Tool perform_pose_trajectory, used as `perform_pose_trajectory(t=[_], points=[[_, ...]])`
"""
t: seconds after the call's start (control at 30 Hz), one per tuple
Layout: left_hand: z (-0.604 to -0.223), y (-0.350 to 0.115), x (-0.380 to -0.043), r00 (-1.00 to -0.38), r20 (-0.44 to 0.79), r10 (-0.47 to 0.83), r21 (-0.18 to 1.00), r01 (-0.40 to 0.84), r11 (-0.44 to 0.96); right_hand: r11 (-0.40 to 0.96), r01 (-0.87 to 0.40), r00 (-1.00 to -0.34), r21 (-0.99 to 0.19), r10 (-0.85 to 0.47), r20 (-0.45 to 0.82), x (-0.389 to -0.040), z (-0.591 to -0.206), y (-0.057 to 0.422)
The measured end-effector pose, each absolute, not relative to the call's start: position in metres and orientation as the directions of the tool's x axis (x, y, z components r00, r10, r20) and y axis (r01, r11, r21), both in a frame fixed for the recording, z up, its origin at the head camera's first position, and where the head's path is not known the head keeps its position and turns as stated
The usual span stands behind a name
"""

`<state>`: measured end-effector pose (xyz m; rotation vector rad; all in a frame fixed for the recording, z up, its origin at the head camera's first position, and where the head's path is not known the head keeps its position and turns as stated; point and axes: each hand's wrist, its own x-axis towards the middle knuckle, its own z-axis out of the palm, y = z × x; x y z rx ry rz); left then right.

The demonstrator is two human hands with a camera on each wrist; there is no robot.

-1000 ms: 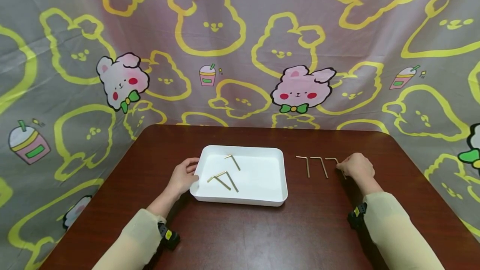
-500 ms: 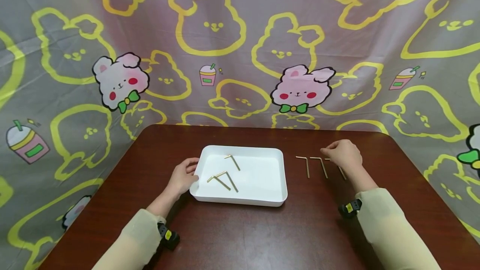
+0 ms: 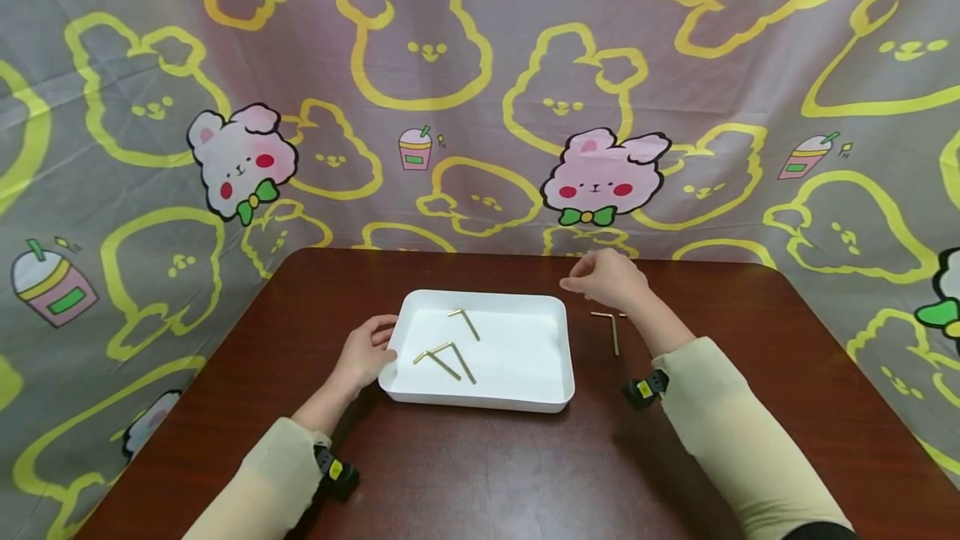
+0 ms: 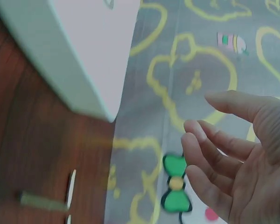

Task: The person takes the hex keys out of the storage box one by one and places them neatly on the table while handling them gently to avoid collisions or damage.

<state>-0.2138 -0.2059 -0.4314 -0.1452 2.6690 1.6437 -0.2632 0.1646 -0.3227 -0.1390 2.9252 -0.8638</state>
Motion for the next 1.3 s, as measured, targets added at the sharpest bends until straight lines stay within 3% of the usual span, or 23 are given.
perform_pose_trajectory(t=[0.47,0.87,1.07,1.3], points=[[-0.432,-0.21,-0.214,-0.996,-0.037,-0.077,0.895,-0.067,0.44,0.715,-0.083,-0.965,-0.694,-0.233,-0.124,-0.287,-0.325,0.077],[-0.43,-0.207,-0.215,-0.996,-0.044,-0.073,0.899,-0.071,0.432,0.761,-0.094,-0.935,-0.642,-0.288,-0.204,-0.296,-0.344,0.036],[-0.43,-0.207,-0.216,-0.997,-0.044,-0.071,0.903,-0.07,0.425,0.786,-0.04,-0.944,-0.617,-0.231,-0.233,-0.299,-0.365,0.024],[-0.431,-0.207,-0.215,-0.996,-0.046,-0.075,0.898,-0.074,0.433,0.862,-0.016,-0.949,-0.507,-0.173,-0.263,-0.3,-0.379,0.015]])
